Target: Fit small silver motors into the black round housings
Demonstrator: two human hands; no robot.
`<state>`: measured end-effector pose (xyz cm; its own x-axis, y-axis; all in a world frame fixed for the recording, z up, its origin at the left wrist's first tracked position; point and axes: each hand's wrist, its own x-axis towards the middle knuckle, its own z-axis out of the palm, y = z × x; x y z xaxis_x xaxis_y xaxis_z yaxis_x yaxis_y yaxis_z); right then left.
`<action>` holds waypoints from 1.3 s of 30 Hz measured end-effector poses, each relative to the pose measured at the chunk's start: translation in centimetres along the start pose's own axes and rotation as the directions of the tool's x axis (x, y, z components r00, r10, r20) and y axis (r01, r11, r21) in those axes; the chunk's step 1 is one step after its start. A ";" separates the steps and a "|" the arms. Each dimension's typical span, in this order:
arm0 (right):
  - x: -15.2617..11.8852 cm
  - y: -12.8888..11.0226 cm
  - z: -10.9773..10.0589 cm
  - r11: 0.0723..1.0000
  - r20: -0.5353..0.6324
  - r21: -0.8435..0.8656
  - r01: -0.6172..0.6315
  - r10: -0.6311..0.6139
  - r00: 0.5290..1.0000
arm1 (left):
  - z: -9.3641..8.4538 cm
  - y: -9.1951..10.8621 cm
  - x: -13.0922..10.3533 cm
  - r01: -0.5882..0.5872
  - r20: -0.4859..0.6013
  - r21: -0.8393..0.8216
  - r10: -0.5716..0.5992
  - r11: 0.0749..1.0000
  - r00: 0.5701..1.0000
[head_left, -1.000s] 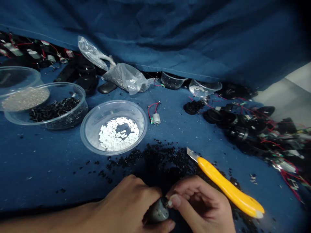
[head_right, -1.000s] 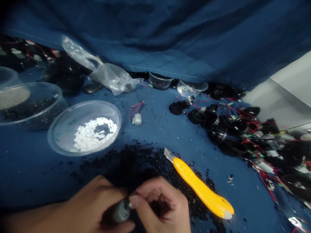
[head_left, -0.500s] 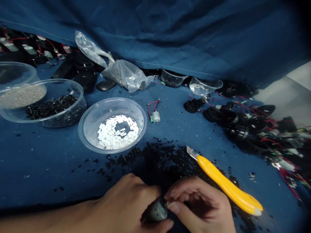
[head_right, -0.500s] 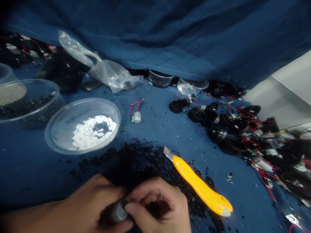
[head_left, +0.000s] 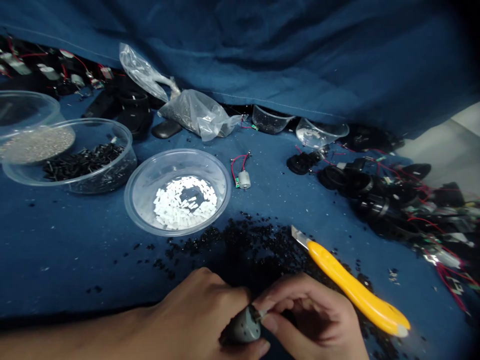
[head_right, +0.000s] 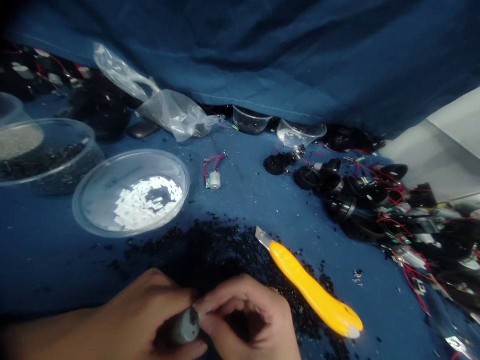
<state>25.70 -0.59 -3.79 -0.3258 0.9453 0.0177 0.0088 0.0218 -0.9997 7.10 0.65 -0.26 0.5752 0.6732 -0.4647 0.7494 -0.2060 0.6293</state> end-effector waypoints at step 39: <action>0.1 -3.0 -5.3 0.649 0.508 -0.715 0.260 0.227 0.831 | 0.4 0.5 -0.6 0.046 -0.054 0.082 -0.041 0.996 0.998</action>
<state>30.62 1.15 -0.73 -0.7488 0.6252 -0.2201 0.5972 0.4923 -0.6332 7.28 -0.14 0.13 0.5251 0.7187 -0.4559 0.7993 -0.2324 0.5542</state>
